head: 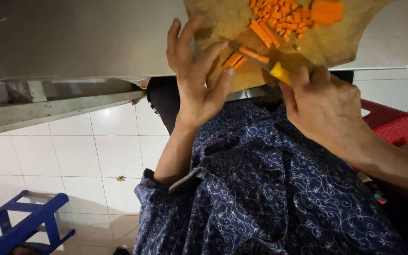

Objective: Dicing carrots on a wooden cutting board using a knife.

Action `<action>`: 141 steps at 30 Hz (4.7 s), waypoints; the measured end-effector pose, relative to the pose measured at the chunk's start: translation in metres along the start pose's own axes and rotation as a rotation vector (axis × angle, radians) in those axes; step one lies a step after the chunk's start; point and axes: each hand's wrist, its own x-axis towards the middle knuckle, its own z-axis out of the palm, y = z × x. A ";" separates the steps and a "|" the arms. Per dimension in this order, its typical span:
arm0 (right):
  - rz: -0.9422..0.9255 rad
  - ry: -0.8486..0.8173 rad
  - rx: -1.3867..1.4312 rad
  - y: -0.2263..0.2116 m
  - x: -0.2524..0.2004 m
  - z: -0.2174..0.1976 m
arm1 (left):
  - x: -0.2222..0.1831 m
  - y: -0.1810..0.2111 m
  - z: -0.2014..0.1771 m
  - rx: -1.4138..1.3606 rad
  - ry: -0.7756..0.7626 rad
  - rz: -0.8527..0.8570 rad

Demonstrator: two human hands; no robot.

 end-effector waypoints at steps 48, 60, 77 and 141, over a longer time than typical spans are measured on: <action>0.074 -0.363 0.472 -0.004 0.011 -0.016 | -0.029 0.008 0.042 0.253 0.136 -0.230; 0.084 -0.404 0.364 -0.015 0.000 -0.008 | -0.029 0.010 0.045 0.274 0.159 -0.283; 0.072 -0.419 0.573 -0.017 0.033 -0.032 | -0.034 0.002 0.047 0.223 0.179 -0.253; 0.233 -0.572 0.349 0.010 0.041 -0.033 | -0.032 0.324 0.269 -0.110 0.394 -0.678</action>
